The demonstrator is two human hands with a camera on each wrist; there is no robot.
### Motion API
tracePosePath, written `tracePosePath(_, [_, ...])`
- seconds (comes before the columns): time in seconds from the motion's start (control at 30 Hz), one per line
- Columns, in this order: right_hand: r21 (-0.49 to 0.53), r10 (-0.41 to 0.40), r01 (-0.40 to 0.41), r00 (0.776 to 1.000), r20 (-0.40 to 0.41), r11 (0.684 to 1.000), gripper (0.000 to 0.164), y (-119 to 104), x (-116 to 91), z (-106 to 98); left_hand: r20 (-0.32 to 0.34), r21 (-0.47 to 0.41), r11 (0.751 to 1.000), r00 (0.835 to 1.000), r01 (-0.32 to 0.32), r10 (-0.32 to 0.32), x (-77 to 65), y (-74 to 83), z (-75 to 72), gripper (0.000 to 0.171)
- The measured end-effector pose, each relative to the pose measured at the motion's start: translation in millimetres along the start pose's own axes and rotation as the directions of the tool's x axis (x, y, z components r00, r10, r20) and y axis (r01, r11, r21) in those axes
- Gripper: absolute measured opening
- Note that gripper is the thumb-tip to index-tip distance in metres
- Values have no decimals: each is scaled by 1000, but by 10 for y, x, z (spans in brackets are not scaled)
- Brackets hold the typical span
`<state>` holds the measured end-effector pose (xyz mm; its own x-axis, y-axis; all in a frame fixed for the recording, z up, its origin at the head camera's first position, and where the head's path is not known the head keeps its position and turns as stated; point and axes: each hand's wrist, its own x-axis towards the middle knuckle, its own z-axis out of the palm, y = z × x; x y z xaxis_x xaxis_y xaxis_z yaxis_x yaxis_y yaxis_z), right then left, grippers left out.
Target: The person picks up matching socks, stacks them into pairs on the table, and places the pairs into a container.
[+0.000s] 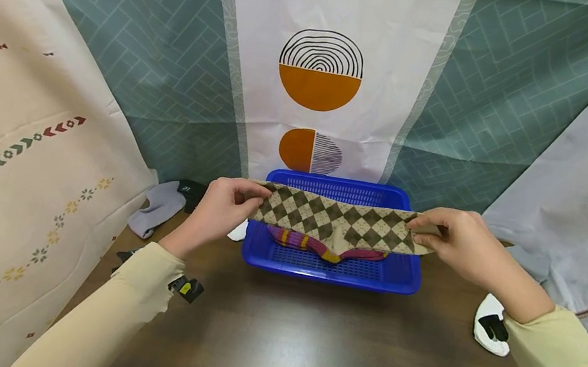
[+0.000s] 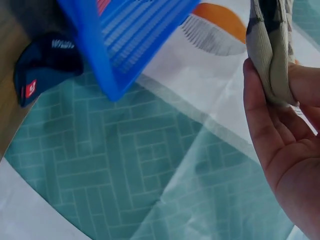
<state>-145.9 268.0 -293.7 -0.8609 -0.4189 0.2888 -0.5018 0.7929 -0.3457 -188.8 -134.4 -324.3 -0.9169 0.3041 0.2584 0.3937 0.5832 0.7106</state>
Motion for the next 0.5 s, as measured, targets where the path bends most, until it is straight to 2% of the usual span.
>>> tracePosePath(0.07, [6, 26, -27, 999, 34, 1000, 20, 47, 88, 26, 3, 14, 1000, 1000, 20, -20, 90, -59, 37, 18])
tracePosePath(0.23, [13, 116, -119, 981, 155, 993, 22, 191, 249, 163, 82, 35, 996, 993, 79, -81, 277, -196, 146, 17])
tracePosePath(0.4, [-64, 142, -131, 962, 231, 989, 23, 342, 443, 367, 141, 60, 990, 981, 127, -134, 447, -353, 261, 14])
tracePosePath(0.5, [-91, 158, -138, 946, 283, 986, 22, 409, 557, 501, 167, 96, 987, 975, 131, -145, 552, -443, 342, 14])
